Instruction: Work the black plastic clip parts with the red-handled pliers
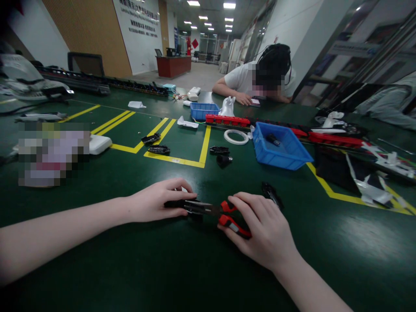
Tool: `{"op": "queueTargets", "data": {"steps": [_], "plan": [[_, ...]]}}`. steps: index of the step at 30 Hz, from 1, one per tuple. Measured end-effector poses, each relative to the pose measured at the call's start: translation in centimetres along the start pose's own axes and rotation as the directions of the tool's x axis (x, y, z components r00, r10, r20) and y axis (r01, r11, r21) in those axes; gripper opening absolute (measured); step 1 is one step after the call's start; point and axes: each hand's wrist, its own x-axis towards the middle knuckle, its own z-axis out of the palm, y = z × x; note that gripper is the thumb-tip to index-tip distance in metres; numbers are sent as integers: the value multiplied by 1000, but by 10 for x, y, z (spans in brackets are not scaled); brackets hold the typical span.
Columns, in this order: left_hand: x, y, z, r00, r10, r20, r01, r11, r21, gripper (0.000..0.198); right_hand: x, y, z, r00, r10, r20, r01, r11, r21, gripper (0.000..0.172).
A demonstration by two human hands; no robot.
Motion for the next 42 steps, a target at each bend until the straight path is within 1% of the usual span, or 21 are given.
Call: {"op": "queueTargets", "data": {"steps": [5,8,11,14,19,23,31,35,40,42], "plan": [[0,0,-1,1000,-3,6,3,1000,-21,32,0,0,1,1000,1,-13,-1,999,-35,44],[1,-2,-2,1000,12,3,-12,999,-31,23,0,1,4,1000,0,1,0,998,-66,41],[1,-3,-1,999,32,10,-32,999,-18,19,0,3,5,1000,1,31,1,998,-58,42],[1,-4,-1,999,34,19,-34,999,-20,18,1,2,5,999,-14,48,15,1000,-17,41],[0,-5,1,1000,28,8,-27,996,-82,16,2,0,3,998,-32,50,29,998,52,37],[1,-7,1,1000,17,19,-15,993,-115,16,1,0,3,998,-23,65,18,997,75,35],[1,-7,1,999,-4,31,9,987,-158,15,3,-1,5,995,-48,88,39,994,101,34],[1,-5,0,999,-13,46,19,991,-129,15,3,-2,3,994,-52,98,40,992,120,34],[0,1,0,999,31,13,-31,999,30,17,3,-1,2,993,-67,94,55,990,126,36],[-1,4,0,999,35,8,-35,997,63,17,3,-1,2,993,-78,89,67,991,119,33]]}}
